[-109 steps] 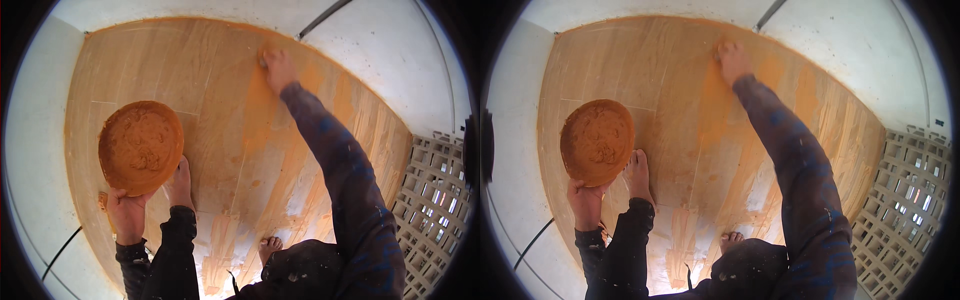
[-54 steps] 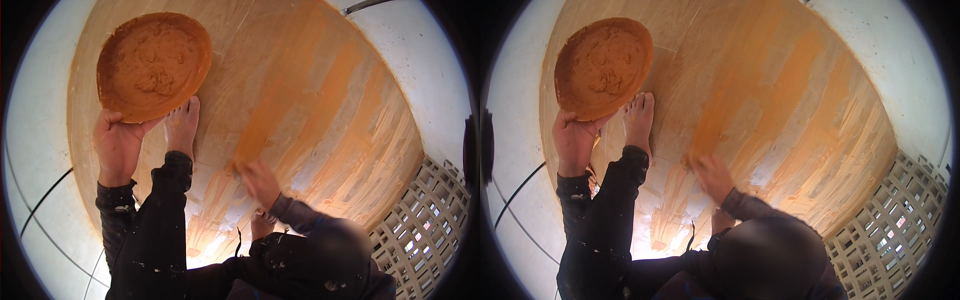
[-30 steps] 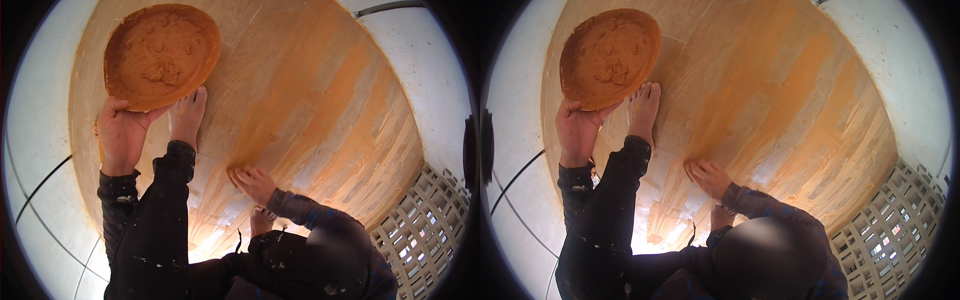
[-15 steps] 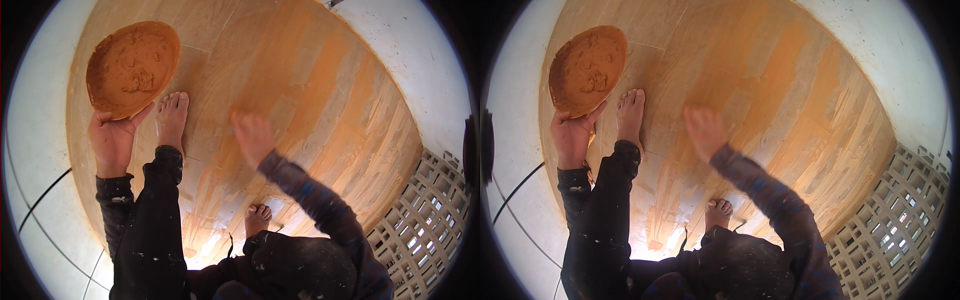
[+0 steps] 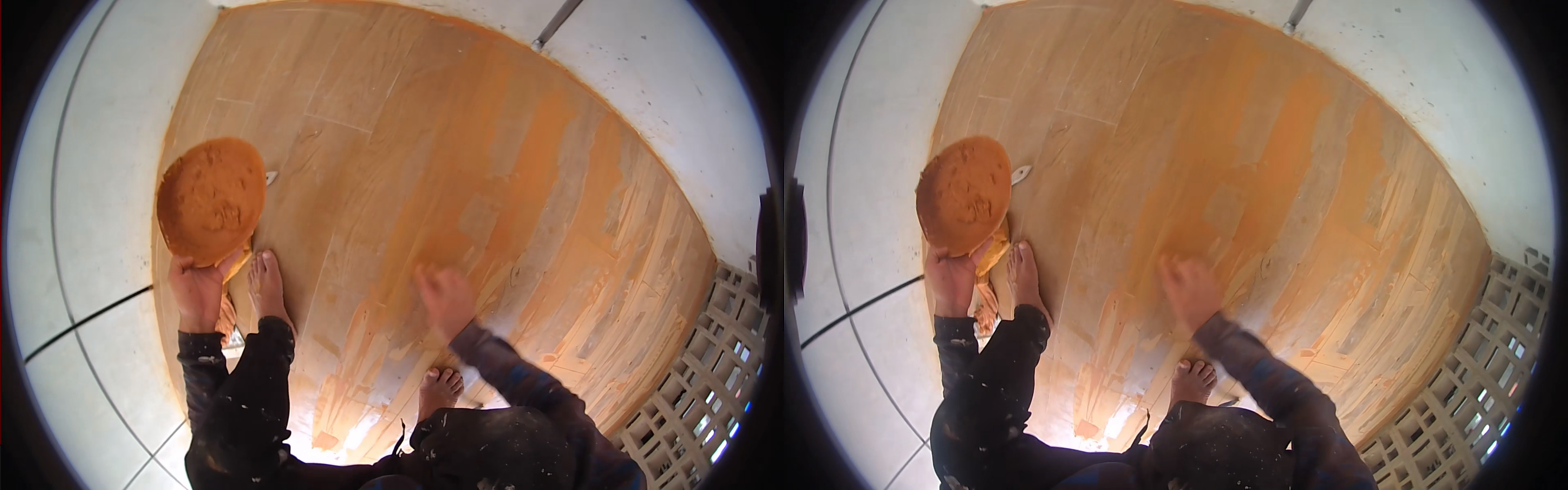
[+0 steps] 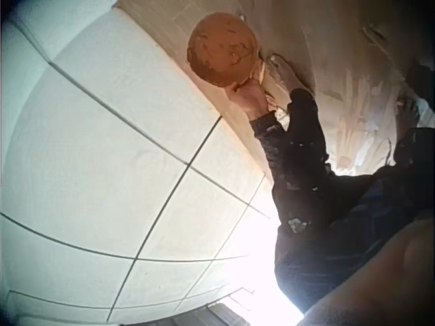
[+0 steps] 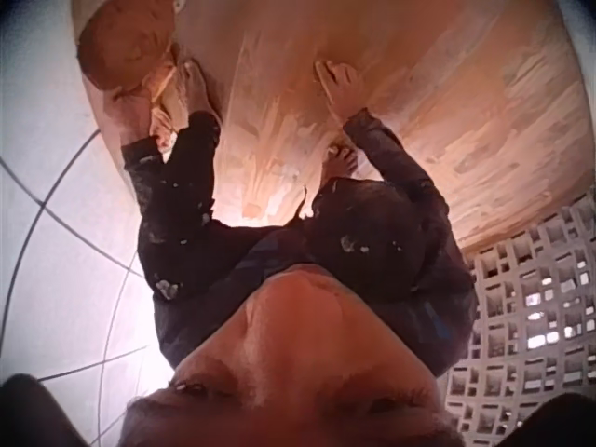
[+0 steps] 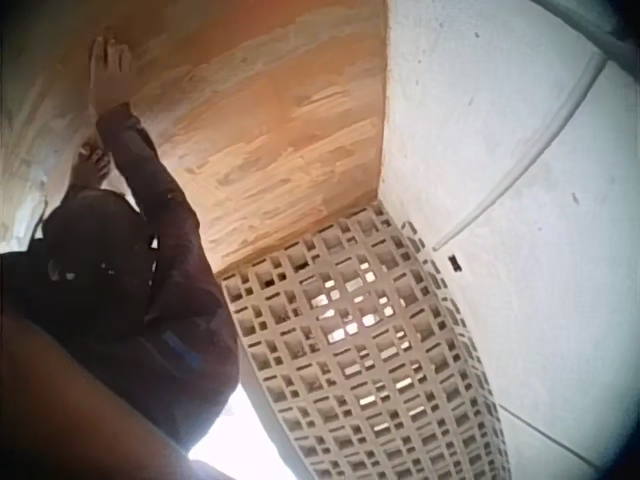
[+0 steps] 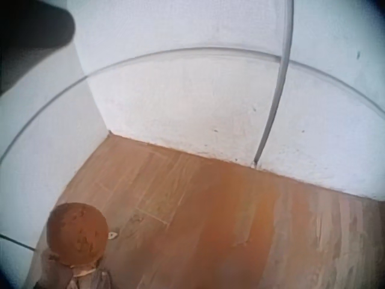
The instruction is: The person applies a brown paste to the gaps between floor tiles using a small scraper, repeatedly dipping the tool into a bowl of the material and smoothing it over the seams. They also use a brush to apply the paste along the wall edges and wipe excess material from the tile surfaces with a cloth.
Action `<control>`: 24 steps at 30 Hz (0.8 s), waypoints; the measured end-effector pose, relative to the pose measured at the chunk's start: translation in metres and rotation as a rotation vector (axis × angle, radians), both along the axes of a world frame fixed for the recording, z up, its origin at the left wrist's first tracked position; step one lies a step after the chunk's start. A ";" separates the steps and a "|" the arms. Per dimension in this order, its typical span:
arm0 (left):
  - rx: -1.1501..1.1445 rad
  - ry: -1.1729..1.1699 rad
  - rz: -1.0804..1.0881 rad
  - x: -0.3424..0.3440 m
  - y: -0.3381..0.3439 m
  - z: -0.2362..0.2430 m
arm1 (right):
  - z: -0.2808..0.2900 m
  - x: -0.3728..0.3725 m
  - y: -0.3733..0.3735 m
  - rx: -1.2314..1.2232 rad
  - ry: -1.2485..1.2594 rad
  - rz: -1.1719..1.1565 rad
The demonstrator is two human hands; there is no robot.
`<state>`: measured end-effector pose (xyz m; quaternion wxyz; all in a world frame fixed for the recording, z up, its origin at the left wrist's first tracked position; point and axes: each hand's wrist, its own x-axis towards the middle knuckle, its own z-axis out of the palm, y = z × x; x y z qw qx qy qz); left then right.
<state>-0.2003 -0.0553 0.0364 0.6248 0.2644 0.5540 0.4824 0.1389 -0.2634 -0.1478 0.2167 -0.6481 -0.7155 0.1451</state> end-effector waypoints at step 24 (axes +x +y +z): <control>-0.172 -0.100 -0.386 0.029 -0.001 -0.041 | 0.112 -0.111 0.184 -0.289 0.285 0.277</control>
